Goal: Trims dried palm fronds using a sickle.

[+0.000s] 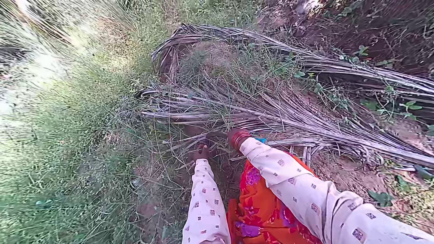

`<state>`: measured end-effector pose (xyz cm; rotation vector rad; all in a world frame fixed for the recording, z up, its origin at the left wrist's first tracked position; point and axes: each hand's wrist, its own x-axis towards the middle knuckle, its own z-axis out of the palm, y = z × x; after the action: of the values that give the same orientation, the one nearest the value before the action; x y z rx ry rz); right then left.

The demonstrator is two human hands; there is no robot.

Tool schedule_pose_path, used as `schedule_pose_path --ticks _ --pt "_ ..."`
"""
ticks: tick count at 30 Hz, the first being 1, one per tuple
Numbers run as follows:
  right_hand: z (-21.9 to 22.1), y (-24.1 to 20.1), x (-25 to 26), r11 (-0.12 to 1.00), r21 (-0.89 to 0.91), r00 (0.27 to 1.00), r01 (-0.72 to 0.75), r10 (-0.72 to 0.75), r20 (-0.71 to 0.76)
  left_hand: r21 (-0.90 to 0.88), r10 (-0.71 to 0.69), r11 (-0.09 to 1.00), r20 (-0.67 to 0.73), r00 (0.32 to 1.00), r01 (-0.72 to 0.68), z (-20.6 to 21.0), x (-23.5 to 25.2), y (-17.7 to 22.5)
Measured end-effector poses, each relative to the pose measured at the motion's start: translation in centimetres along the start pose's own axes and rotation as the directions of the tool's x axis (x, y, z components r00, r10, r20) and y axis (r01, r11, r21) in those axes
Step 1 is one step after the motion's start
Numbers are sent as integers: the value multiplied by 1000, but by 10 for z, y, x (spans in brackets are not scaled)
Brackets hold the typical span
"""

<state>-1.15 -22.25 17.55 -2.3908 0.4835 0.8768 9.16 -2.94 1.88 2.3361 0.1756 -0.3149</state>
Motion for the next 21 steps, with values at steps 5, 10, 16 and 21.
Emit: schedule_pose_path --ticks 5,10,16,21 --pt "5 -1 0 1000 -19 1000 10 -10 27 163 30 986 47 998 -37 -4 -16 26" --pt "4 2 -5 994 -78 996 72 -68 53 180 -83 979 -50 995 90 -6 -22 28" --pt "-26 32 -23 992 -70 993 103 -107 -53 -15 -248 968 -209 946 250 -16 -12 -62" --pt "-44 49 -21 954 148 954 262 -233 -186 -354 -361 907 -379 852 227 -2 -64 -97"
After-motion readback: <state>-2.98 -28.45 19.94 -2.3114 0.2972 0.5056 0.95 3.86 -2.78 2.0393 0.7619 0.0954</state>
